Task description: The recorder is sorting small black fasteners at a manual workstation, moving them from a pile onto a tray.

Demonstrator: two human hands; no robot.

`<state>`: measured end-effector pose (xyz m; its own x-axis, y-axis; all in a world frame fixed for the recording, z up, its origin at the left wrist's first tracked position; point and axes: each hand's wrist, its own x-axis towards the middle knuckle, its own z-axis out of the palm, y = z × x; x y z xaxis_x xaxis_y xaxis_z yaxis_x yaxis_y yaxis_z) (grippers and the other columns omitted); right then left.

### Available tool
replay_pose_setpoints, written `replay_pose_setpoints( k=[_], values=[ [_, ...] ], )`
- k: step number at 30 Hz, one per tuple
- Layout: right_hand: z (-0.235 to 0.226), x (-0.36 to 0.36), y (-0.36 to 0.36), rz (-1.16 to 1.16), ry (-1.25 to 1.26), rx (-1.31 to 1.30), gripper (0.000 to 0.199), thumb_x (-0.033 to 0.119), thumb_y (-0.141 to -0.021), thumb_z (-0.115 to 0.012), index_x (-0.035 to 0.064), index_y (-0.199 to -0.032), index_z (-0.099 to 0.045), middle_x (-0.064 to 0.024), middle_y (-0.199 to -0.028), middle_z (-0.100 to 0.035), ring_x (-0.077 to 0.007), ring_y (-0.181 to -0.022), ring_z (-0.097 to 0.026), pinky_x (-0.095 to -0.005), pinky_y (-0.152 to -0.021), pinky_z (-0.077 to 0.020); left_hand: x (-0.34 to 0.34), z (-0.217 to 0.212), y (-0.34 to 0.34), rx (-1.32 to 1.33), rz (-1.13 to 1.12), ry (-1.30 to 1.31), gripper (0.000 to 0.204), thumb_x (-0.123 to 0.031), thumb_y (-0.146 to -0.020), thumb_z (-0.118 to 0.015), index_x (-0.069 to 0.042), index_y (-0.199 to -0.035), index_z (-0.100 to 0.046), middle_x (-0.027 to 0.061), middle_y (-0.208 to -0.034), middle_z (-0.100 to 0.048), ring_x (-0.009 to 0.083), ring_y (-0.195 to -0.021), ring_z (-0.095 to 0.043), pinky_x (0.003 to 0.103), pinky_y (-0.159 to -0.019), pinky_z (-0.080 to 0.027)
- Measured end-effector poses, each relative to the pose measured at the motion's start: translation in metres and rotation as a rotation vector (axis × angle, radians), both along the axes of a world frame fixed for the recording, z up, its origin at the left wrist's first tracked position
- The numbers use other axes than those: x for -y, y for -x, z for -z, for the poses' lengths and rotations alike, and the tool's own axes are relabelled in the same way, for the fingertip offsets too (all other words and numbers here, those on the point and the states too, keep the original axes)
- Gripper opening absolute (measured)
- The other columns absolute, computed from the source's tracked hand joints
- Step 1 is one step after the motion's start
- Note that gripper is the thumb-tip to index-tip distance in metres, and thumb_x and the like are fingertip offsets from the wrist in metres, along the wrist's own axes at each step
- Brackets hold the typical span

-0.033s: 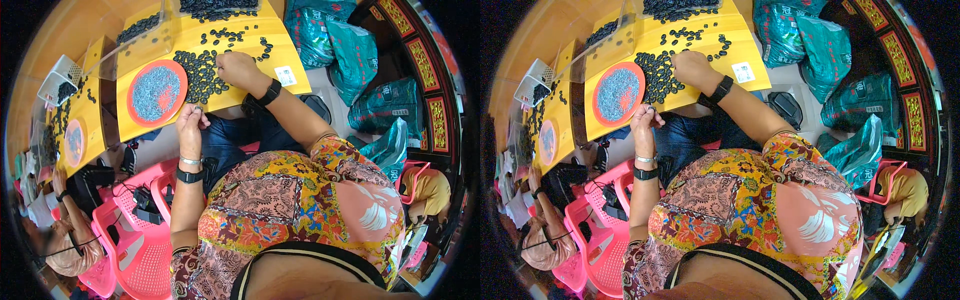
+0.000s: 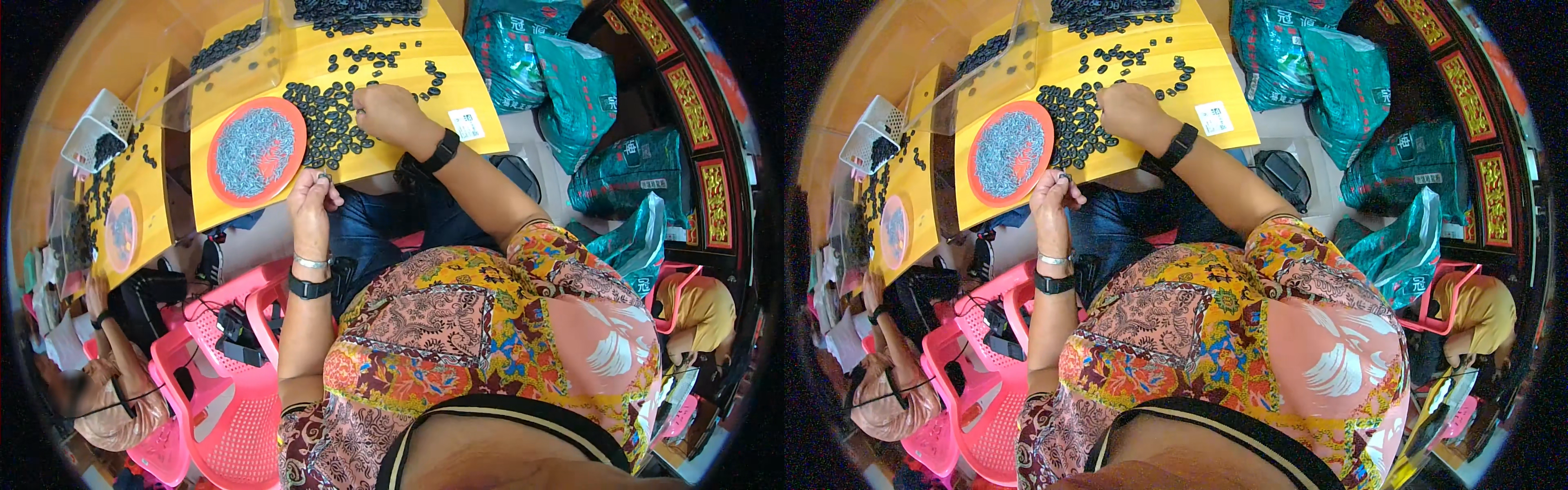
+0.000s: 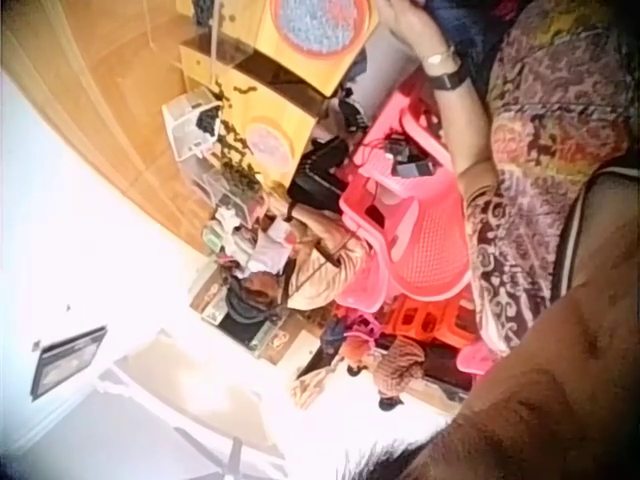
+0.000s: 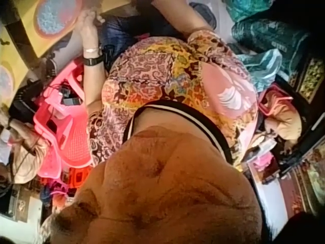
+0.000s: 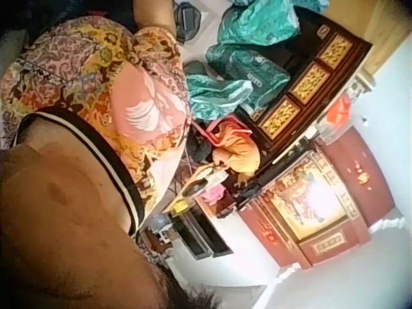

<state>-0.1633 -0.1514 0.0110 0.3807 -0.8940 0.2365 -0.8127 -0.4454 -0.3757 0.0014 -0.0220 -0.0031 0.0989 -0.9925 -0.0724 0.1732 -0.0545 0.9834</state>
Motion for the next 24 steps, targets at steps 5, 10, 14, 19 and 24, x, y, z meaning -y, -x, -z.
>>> replay_pose_setpoints(
  k=[5,10,14,19,24],
  values=[
    [0.003,0.002,0.006,-0.030,0.046,0.119,0.019,0.013,-0.070,-0.056,0.0032,-0.083,-0.064,-0.0192,-0.077,-0.063,-0.0329,-0.075,-0.062,-0.0397,-0.068,-0.0491,0.000,0.002,0.000,-0.004,0.003,0.002,0.015,-0.013,-0.087,-0.045,-0.008,-0.075,-0.050,0.0004,-0.062,-0.052,0.0082,-0.054,-0.050,0.019,-0.051,-0.038],
    [0.007,0.003,0.015,-0.277,-0.633,0.885,0.019,0.010,-0.078,-0.061,0.0019,-0.095,-0.062,-0.0021,-0.077,-0.062,-0.0079,-0.067,-0.056,-0.0221,-0.061,-0.0452,0.000,0.004,0.000,-0.033,0.009,-0.003,0.014,-0.012,-0.088,-0.044,-0.007,-0.076,-0.049,0.0014,-0.062,-0.053,0.0091,-0.054,-0.051,0.020,-0.051,-0.039],
    [-0.001,-0.016,0.011,-0.425,-0.871,1.030,0.020,0.007,-0.080,-0.060,0.0011,-0.098,-0.060,-0.0014,-0.084,-0.062,-0.0077,-0.071,-0.056,-0.0227,-0.065,-0.0464,-0.002,0.003,0.000,-0.078,0.007,0.003,0.014,-0.013,-0.088,-0.044,-0.006,-0.077,-0.050,0.0025,-0.063,-0.054,0.0102,-0.054,-0.052,0.020,-0.051,-0.040],
    [0.005,-0.036,0.001,-0.494,-0.810,1.036,0.021,0.005,-0.076,-0.065,0.0016,-0.096,-0.060,-0.0011,-0.089,-0.061,-0.0066,-0.081,-0.056,-0.0210,-0.078,-0.0451,-0.003,0.001,0.000,-0.121,0.019,0.020,0.014,-0.014,-0.088,-0.044,-0.006,-0.079,-0.050,0.0034,-0.065,-0.055,0.0110,-0.055,-0.052,0.021,-0.053,-0.041],
    [0.002,-0.048,-0.007,-0.498,-0.853,1.019,0.023,0.005,-0.075,-0.067,0.0010,-0.096,-0.060,-0.0015,-0.088,-0.062,-0.0068,-0.081,-0.057,-0.0207,-0.076,-0.0453,-0.004,0.000,0.000,-0.160,0.026,0.025,0.013,-0.014,-0.088,-0.045,-0.005,-0.080,-0.051,0.0046,-0.066,-0.056,0.0118,-0.056,-0.053,0.021,-0.053,-0.041]
  ],
)
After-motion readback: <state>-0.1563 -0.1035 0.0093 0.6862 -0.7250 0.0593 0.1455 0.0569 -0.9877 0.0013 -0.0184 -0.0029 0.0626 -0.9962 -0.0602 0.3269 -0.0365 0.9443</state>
